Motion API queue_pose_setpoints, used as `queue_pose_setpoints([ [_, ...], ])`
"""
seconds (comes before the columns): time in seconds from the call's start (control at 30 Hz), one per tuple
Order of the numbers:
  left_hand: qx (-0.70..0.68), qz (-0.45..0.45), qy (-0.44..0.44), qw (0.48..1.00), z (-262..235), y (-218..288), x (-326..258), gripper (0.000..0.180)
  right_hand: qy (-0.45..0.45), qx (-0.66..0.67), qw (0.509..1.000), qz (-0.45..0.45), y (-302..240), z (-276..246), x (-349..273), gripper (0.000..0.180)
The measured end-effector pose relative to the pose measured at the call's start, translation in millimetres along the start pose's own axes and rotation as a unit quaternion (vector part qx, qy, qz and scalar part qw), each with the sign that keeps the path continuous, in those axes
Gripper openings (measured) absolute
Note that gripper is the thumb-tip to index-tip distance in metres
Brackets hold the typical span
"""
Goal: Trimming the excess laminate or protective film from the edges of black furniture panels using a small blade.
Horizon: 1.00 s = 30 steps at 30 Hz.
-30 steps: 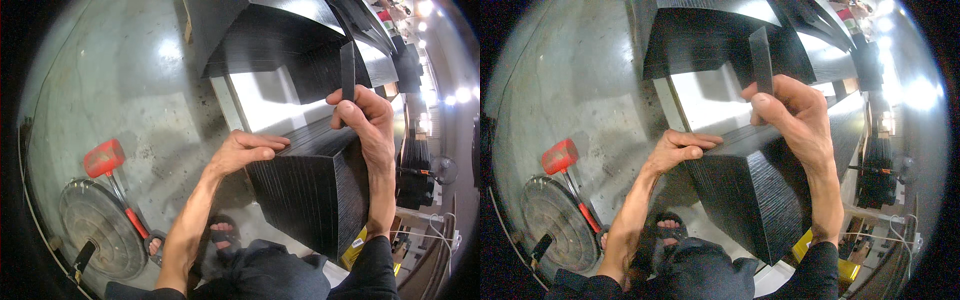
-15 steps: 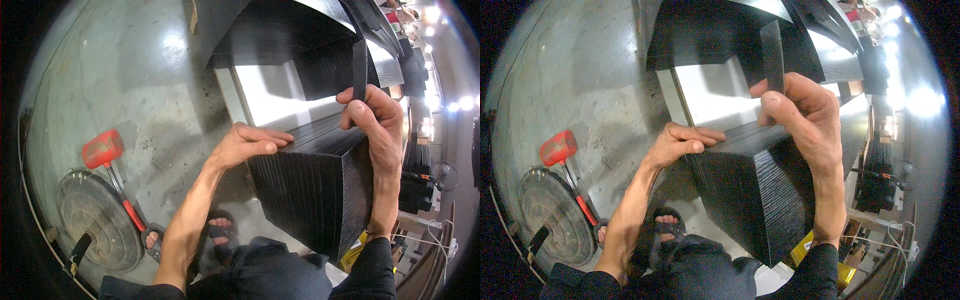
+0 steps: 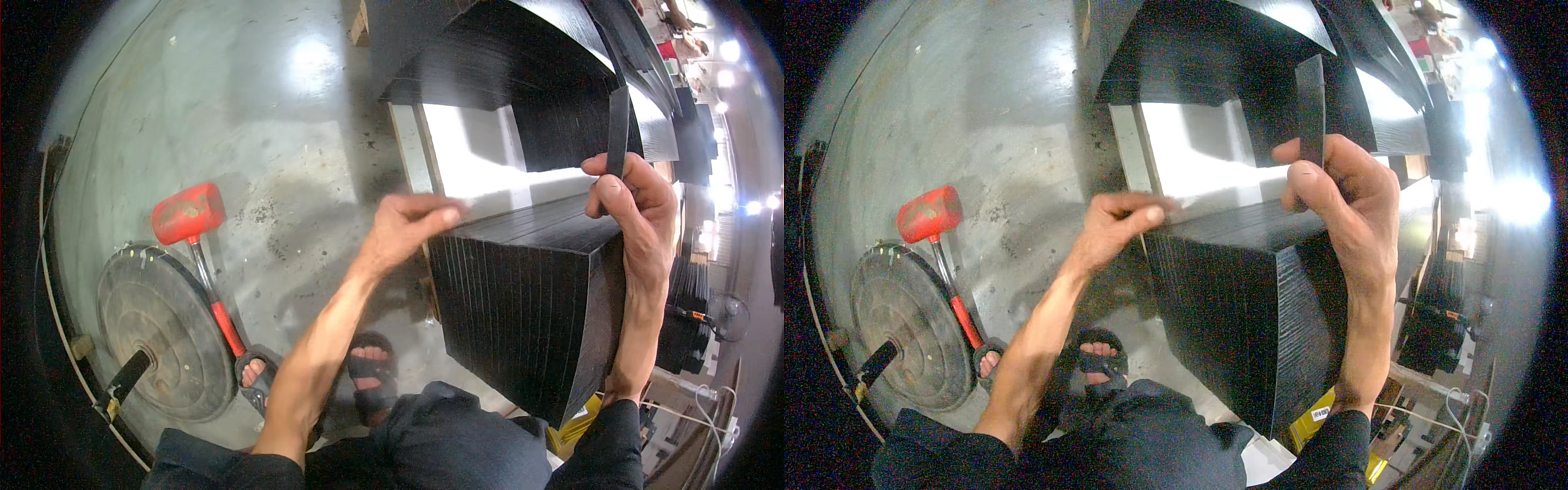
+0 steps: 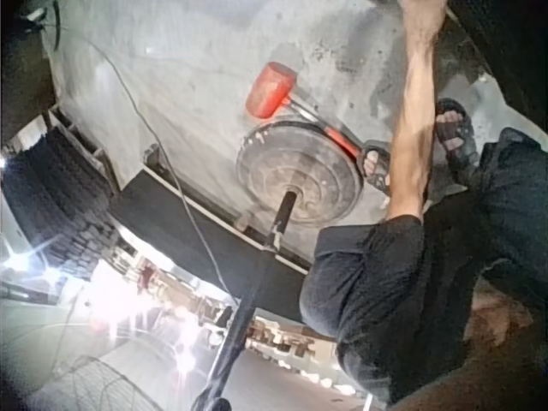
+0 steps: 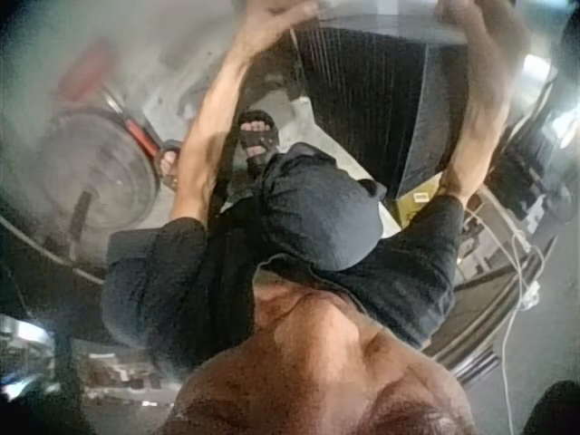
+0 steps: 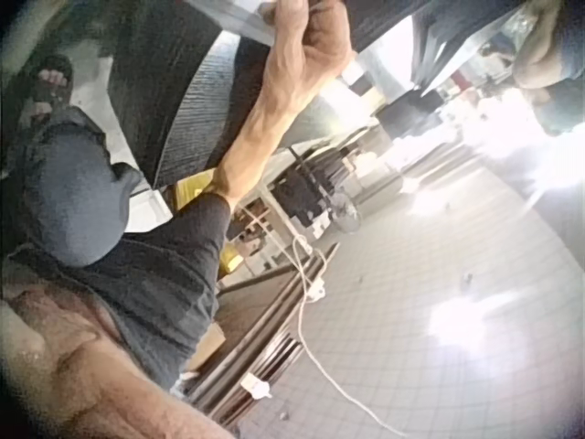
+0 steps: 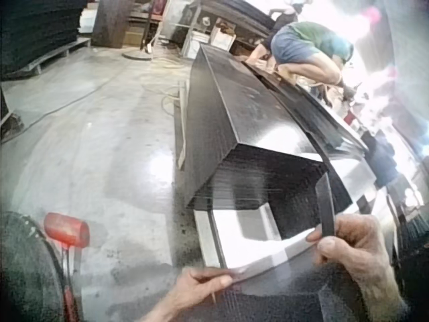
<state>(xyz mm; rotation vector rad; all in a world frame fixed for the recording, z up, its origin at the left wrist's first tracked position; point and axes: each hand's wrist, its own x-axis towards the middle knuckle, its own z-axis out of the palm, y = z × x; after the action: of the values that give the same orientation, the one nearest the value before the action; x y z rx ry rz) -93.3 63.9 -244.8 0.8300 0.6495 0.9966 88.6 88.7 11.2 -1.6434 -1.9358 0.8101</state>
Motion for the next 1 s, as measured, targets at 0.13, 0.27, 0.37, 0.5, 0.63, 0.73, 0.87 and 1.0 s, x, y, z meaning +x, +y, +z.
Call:
queue_pose_setpoints([
  [0.13,-0.001,0.138,0.123,0.983,30.0,62.3,8.5,0.034,-0.003,0.037,0.998,0.041,-2.3,15.4,0.4,0.027],
  [0.27,-0.088,0.297,0.103,0.945,81.2,95.0,41.5,0.021,0.049,-0.043,0.996,0.055,36.8,-5.0,-3.2,0.048],
  [0.37,-0.051,0.45,0.291,0.843,147.2,80.9,89.6,0.017,0.001,-0.054,0.998,-0.031,96.3,-25.8,10.8,0.045],
  [0.5,0.043,0.34,0.214,0.915,160.9,26.6,108.6,0.026,-0.054,0.04,0.995,-0.073,109.3,66.4,54.3,0.045],
  [0.63,0.123,0.315,0.204,0.919,160.8,4.4,115.2,0.079,-0.089,0.092,0.984,-0.127,73.6,125.3,68.2,0.045],
  [0.73,0.095,0.29,0.23,0.924,155.4,8.4,85.1,0.051,-0.075,0.071,0.987,-0.12,87.3,109.6,73.5,0.045],
  [0.87,-0.002,0.222,0.227,0.948,93.7,89.0,24.1,0.016,-0.016,-0.039,0.998,-0.055,99.8,13.2,27.5,0.045],
  [1.0,0.215,0.144,0.344,0.903,-2.0,70.2,-63.5,0.013,-0.112,-0.187,0.976,-0.014,-7.7,17.4,2.2,0.038],
])
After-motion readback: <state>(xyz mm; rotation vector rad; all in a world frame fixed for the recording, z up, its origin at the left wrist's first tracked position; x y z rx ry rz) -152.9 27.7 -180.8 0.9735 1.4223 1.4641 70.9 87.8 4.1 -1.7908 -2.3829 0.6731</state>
